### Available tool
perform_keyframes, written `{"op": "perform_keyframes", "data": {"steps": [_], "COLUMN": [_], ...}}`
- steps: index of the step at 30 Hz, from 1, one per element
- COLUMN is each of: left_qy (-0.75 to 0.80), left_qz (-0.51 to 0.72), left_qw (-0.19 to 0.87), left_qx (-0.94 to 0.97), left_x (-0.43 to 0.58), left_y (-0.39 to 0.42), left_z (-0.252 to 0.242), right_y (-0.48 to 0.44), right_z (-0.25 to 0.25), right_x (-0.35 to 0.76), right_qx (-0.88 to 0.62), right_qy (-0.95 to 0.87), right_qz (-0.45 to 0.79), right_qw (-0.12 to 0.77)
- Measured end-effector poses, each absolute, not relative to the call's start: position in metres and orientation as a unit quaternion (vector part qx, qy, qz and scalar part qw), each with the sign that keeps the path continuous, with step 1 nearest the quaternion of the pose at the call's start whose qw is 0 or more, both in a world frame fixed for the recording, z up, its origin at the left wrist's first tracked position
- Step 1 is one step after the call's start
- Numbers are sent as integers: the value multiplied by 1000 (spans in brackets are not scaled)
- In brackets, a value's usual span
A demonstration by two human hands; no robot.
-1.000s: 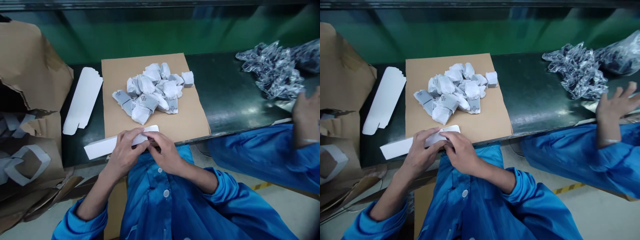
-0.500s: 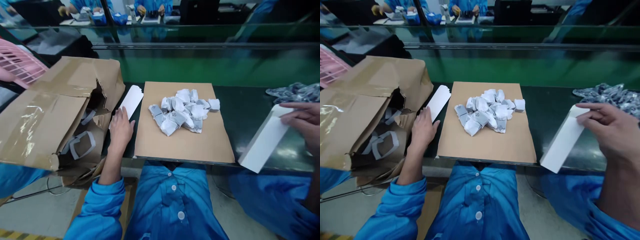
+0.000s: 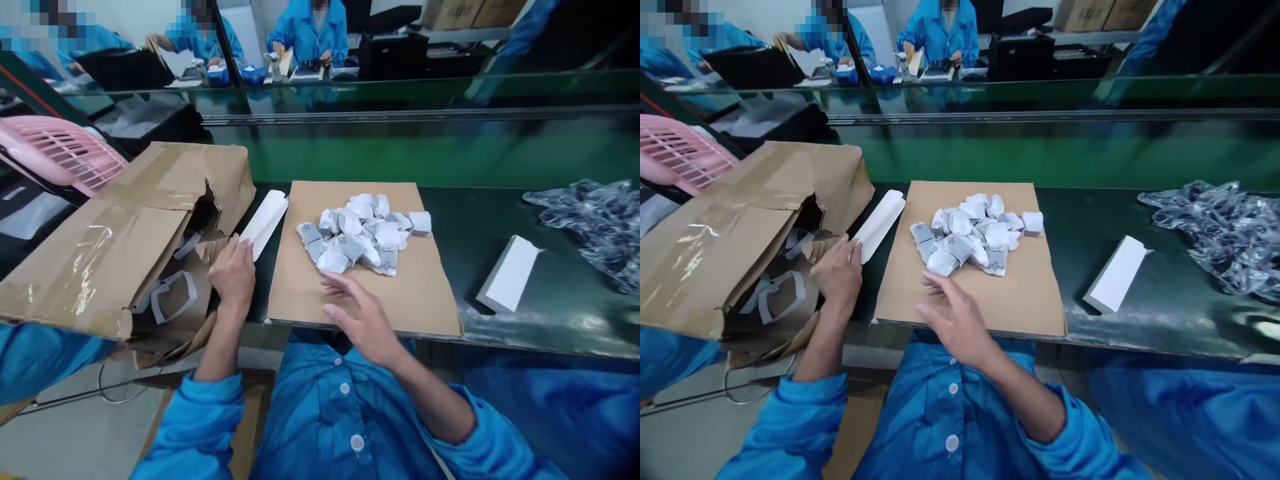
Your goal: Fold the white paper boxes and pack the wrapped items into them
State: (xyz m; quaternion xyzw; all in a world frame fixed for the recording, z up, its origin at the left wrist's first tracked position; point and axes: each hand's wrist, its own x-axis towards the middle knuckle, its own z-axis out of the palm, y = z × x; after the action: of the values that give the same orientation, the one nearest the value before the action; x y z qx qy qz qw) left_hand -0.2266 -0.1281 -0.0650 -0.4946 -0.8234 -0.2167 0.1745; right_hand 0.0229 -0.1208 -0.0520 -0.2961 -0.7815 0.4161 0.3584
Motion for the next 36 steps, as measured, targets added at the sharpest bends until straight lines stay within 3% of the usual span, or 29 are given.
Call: {"op": "perform_keyframes", "data": {"steps": [3, 6, 8, 10, 12, 13, 15, 18, 20, 25, 36], "left_qy": [-737, -581, -595, -627, -646, -658, -690, -686, -654, -607, -605], "left_qz": [-320, -388, -472, -562, -516, -474, -427, -463, -441, -350, -401], "left_qw": [208, 116, 57, -26, -181, -238, -284, -333, -412, -505, -534], "left_qx": [-558, -707, -648, -538, -532, -534, -512, -452, -456, -504, -434], "left_x": [-168, -122, -117, -130, -149, -157, -166, -166, -166, -174, -163], "left_y": [-170, -213, -230, -233, -226, -221, -212, -204, -203, -200, -204], "left_z": [-80, -77, -60, -38, -23, -20, -20, -28, -29, -24, -38], "right_y": [-122, -105, -90, -80, -78, -82, -98, -125, -134, -126, -120], "right_z": [-59, -51, -37, -20, -8, -6, -7, -20, -27, -27, -18], "right_x": [-11, -4, 21, 48, 66, 70, 70, 64, 64, 77, 88], "right_qx": [-295, -330, -294, -191, -118, -125, -198, -261, -235, -175, -170], "right_qy": [-642, -613, -690, -792, -863, -892, -938, -954, -958, -974, -977], "right_qz": [604, 599, 588, 563, 491, 434, 276, 37, -29, -4, 41], "right_qw": [368, 396, 303, 141, 22, 11, 60, 145, 161, 143, 118]}}
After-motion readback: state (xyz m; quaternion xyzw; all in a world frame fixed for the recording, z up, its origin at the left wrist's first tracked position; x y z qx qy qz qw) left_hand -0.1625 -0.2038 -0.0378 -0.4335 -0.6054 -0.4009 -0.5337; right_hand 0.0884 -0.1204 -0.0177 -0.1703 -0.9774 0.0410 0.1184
